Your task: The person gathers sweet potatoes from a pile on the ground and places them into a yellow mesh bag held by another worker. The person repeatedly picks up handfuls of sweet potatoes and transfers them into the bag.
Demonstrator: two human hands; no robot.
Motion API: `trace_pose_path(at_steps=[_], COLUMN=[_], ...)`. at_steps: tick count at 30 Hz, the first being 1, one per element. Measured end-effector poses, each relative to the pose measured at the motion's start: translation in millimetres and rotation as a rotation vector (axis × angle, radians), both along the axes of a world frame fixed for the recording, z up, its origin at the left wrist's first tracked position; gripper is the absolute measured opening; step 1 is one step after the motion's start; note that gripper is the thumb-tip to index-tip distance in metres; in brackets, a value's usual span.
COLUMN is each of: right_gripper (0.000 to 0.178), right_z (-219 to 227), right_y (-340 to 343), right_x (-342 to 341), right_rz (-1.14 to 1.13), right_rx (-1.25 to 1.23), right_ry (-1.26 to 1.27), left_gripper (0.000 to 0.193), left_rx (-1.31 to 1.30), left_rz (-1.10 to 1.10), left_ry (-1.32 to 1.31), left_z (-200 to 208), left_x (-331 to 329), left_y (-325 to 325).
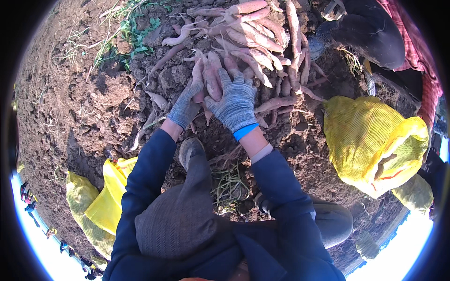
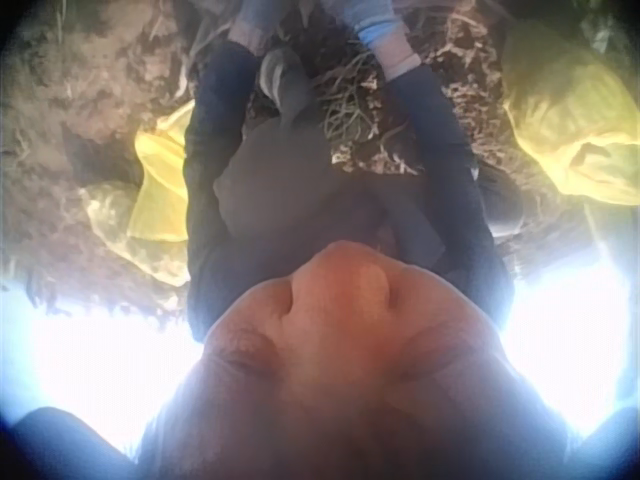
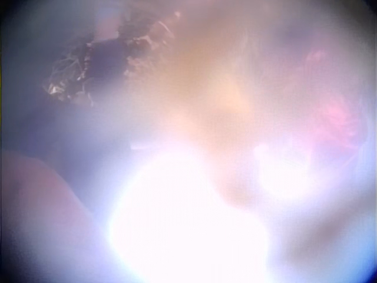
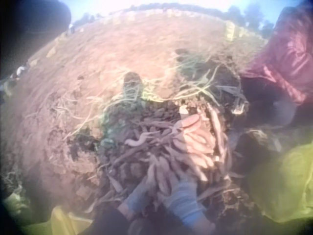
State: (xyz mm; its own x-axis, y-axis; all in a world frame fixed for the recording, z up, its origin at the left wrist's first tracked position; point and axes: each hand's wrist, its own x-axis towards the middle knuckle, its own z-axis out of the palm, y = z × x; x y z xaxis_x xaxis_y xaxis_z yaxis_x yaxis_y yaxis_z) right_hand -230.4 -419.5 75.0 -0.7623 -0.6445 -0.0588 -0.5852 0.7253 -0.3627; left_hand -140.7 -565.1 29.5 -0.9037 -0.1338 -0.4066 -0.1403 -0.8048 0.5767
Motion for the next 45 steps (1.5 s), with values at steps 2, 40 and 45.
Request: trace_pose_path(at_steps=[2,40,45], right_gripper=[0.106,0.090,0.103], right_z=[-6.3,-26.4,46.3], right_y=[7.4,123.2,127.0], right_x=[-0.6,36.8,45.4], right_rz=[-0.046,-0.369,-0.310], right_rx=[0.008,-1.015,-1.257], right_ry=[0.097,-0.831,-0.750], left_gripper=[0.090,0.119,0.121], left_rx=[-0.017,-0.967,-0.996], left_rz=[0.025,-0.233,-0.273], left_ry=[-0.040,-0.010,0.207], left_z=[3.0,80.1,145.3], left_x=[-7.3,19.2,26.2], left_y=[2.8,120.4,132.7])
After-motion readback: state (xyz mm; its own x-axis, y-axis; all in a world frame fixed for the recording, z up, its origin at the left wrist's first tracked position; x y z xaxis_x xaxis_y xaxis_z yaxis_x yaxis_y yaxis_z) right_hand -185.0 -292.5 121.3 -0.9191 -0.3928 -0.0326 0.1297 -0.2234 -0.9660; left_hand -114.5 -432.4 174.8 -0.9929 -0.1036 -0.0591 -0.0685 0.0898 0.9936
